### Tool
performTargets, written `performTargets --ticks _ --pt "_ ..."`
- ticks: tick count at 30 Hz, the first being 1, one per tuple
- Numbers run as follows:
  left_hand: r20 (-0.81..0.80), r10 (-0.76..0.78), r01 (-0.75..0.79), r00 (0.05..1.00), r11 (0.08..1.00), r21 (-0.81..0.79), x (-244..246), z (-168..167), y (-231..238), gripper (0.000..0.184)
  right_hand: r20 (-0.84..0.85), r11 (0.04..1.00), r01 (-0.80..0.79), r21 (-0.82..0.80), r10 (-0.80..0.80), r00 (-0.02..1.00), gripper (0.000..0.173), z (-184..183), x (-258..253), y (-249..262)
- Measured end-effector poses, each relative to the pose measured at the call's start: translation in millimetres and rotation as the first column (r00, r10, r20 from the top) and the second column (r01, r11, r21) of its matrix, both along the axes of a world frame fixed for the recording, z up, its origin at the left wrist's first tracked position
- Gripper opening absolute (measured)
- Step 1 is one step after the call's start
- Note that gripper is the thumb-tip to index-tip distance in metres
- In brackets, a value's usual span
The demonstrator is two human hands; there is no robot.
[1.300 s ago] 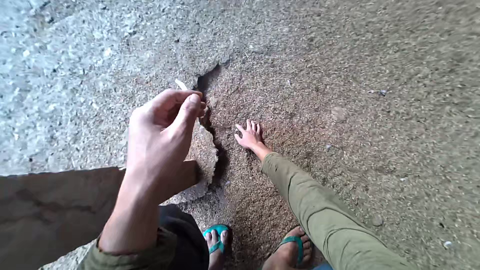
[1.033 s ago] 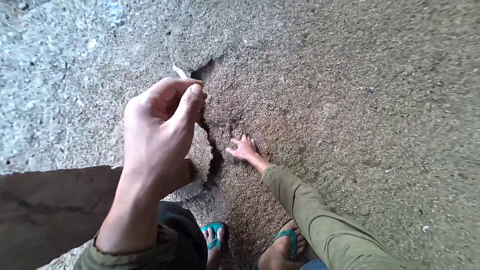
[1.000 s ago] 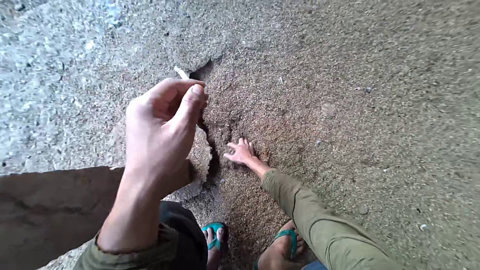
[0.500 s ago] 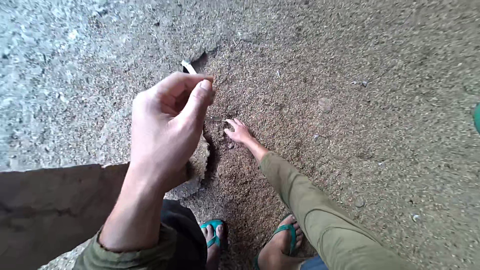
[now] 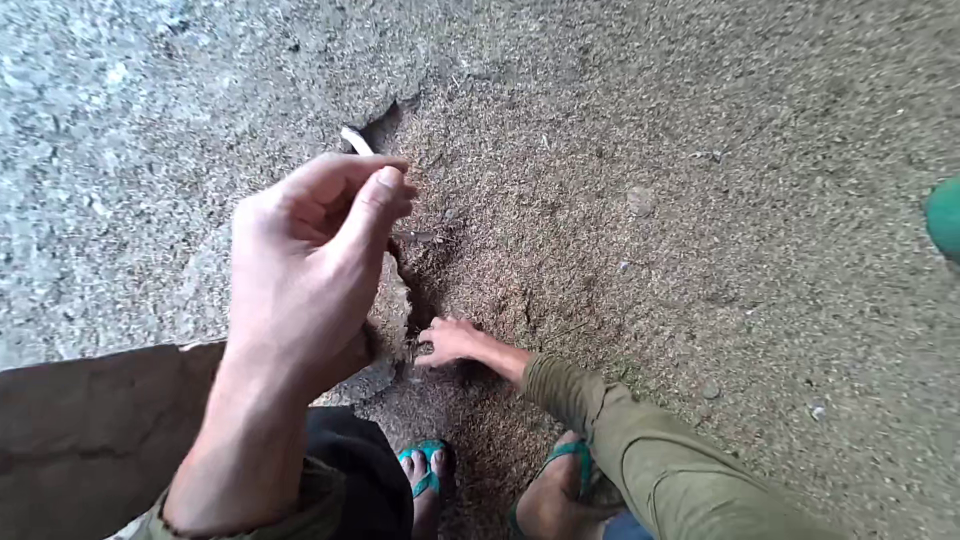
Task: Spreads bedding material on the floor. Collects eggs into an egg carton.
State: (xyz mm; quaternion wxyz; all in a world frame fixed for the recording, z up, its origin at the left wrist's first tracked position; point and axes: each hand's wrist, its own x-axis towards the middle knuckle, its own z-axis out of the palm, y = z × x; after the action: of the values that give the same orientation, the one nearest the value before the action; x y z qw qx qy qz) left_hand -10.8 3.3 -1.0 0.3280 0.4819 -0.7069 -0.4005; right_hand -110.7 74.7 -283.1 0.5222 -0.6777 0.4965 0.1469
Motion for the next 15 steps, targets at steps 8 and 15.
performTargets --ticks 8,15 --pt "0.003 0.052 -0.052 0.999 0.998 -0.028 3.3 -2.1 -4.1 0.024 -0.297 0.931 -0.078 -0.356 -0.033 0.954 0.07 -102.0 -89.5 -75.5" --pt "-0.033 0.088 -0.088 0.996 0.996 -0.014 1.9 -4.8 -6.7 0.023 -0.342 0.972 -0.23 -0.041 0.202 0.918 0.075 -37.7 -144.4 -15.7"
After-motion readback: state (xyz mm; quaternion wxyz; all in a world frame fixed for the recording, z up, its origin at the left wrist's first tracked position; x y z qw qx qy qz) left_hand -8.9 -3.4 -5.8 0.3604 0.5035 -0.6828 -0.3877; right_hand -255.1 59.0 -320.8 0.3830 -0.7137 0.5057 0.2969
